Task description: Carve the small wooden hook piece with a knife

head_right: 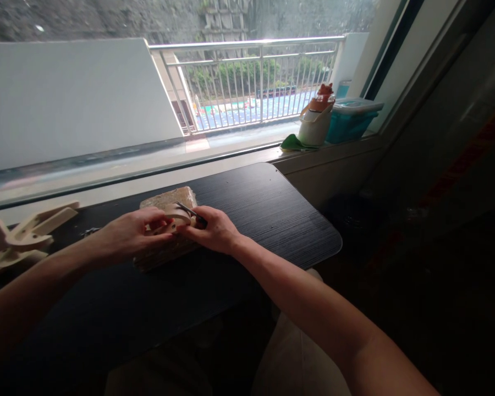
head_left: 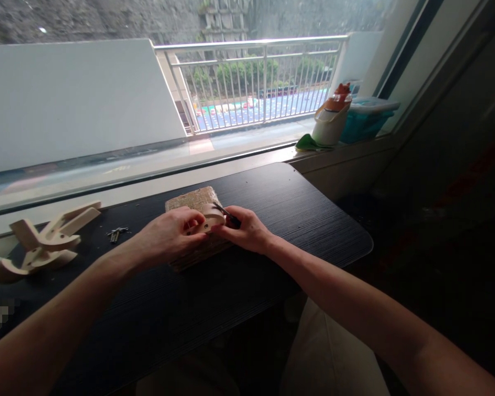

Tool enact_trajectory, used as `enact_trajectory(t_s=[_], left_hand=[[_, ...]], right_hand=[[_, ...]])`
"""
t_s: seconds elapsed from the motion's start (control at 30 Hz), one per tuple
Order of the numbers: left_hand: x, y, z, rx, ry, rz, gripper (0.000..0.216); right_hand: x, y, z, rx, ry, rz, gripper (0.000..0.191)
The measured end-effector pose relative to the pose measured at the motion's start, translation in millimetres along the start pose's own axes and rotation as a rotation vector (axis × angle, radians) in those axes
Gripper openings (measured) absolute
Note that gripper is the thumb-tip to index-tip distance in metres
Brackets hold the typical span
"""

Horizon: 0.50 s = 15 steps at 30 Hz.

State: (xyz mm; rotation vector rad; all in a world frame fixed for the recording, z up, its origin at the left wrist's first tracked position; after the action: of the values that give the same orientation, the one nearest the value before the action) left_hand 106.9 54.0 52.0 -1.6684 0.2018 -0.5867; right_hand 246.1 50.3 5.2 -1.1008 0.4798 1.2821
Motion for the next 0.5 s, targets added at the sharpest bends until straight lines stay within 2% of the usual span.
enact_trajectory(t_s=[0.23, 0.4, 0.5], left_hand=[[1.3, -4.1, -0.9, -0.069, 0.031, -0.05, 0.023], [0.2, -7.7, -4.4, -0.124, 0.043, -0.123, 0.015], [-1.0, -6.6, -4.2, -0.128, 0.054, -0.136, 0.014]], right_hand=[[-1.7, -0.5, 1.3, -0.039, 0.038, 0.055, 0.032], [-2.5, -2.0, 2.6, -0.186, 0.106, 0.163, 0.012], [-3.7, -4.7, 3.2, -0.2, 0.118, 0.166, 0.009]])
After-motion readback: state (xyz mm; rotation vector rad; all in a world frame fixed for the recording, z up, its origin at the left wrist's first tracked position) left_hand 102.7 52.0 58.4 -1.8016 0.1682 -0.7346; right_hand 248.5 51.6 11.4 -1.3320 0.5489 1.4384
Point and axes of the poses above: each hand's wrist, its own z-axis towards the middle knuckle, its own y-axis out of the palm, x = y × z, the point moved 6 cm from there along z, towards the middle knuckle, and after that the axes turned 1 degree about -y, right-handed, at the moved point
